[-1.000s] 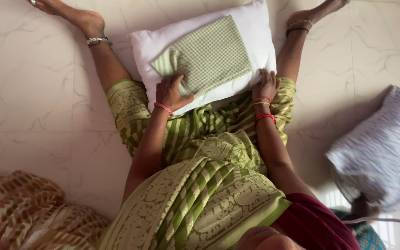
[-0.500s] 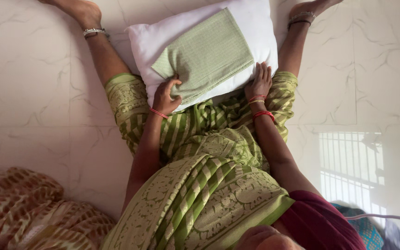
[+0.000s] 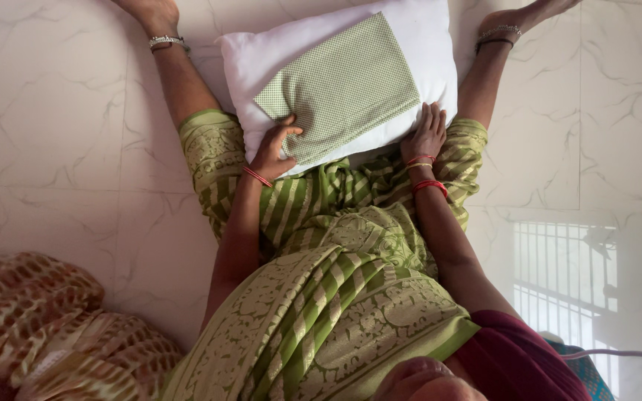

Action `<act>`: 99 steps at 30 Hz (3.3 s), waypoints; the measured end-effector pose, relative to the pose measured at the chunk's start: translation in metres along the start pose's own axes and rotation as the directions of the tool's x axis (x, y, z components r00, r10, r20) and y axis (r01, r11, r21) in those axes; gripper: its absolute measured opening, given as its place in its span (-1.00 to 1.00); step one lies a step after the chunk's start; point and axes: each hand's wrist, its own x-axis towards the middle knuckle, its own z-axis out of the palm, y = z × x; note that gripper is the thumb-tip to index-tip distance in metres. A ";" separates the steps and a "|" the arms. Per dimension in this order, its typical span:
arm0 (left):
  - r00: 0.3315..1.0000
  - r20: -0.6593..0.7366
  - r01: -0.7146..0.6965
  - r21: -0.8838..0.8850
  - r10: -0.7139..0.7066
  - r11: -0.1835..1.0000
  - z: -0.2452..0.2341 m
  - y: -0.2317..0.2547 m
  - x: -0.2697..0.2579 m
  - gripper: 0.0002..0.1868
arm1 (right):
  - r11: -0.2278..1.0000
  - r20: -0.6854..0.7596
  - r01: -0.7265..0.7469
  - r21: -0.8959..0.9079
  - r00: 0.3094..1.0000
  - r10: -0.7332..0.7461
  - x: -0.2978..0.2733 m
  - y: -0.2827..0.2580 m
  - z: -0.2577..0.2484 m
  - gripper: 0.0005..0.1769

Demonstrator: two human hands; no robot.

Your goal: The person sits on the floor and inserts pillows into pillowcases one by one. She handles a blue patterned pillowcase, a green patterned pillowcase, and a pink patterned pillowcase, smoothing each after insertion.

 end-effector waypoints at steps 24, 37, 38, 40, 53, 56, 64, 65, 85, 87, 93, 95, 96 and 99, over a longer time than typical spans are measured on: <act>0.998 0.047 0.030 -0.005 -0.030 1.000 0.003 0.002 -0.004 -0.69 | 0.999 0.059 0.002 -0.043 0.998 0.000 -0.001 0.003 0.002 0.00; 0.896 -0.408 0.120 -0.152 -0.173 0.981 -0.006 -0.032 0.026 -0.82 | 1.000 0.010 0.012 0.015 1.000 -0.012 -0.001 0.003 0.018 0.03; 0.870 -0.477 0.088 -0.105 -0.128 0.991 -0.015 -0.028 0.035 -0.82 | 1.000 0.010 0.021 0.010 1.000 -0.021 -0.002 0.003 0.019 0.04; 0.876 -0.455 0.116 -0.125 -0.161 0.985 -0.037 -0.022 0.059 -0.83 | 0.999 0.006 0.037 0.001 0.999 -0.037 -0.003 0.000 0.020 0.06; 0.687 -0.711 -0.049 -0.250 -0.149 0.967 -0.033 -0.032 0.064 -0.03 | 0.999 -0.012 0.034 0.018 0.999 -0.034 -0.006 -0.008 0.011 0.04; 0.679 -0.581 0.194 -0.447 -0.448 0.873 0.005 -0.047 0.035 -0.24 | 0.992 -0.189 0.120 0.023 0.975 -0.114 -0.010 -0.030 0.003 -0.06; 0.735 -0.636 0.003 -0.344 -0.236 0.939 0.030 -0.081 0.005 -0.48 | 0.794 -0.007 0.570 0.212 0.813 -0.582 -0.047 -0.183 -0.036 -0.56; 0.738 -0.630 0.006 -0.352 -0.242 0.936 0.029 -0.079 0.005 -0.49 | 0.806 0.039 0.577 0.134 0.810 -0.586 -0.045 -0.193 -0.039 -0.41; 0.688 -0.721 -0.057 0.069 0.089 0.996 0.013 0.005 0.002 -0.87 | 0.186 -0.077 0.035 0.982 0.971 0.228 -0.006 -0.055 -0.164 -0.90; 0.636 -0.705 -0.099 0.328 0.313 0.940 0.025 0.033 0.004 -0.92 | 0.248 -0.146 0.128 0.960 0.988 0.055 -0.012 -0.056 -0.184 -0.88; 0.916 -0.343 -0.180 0.108 0.206 0.978 0.079 0.099 0.014 -0.79 | 0.536 -0.204 0.317 0.782 0.944 -0.259 -0.042 -0.101 -0.248 -0.89; 0.887 -0.379 -0.213 0.168 0.263 0.962 0.075 0.125 0.016 -0.70 | 0.578 -0.242 0.414 0.703 0.904 -0.352 -0.052 -0.115 -0.274 -0.83; 0.869 -0.412 -0.218 0.179 0.274 0.959 0.071 0.136 0.018 -0.63 | 0.585 -0.254 0.435 0.685 0.895 -0.367 -0.058 -0.121 -0.286 -0.81; 0.795 -0.523 -0.194 0.264 0.309 0.945 0.080 0.151 0.025 -0.45 | 0.562 -0.301 0.493 0.664 0.865 -0.402 -0.070 -0.127 -0.309 -0.74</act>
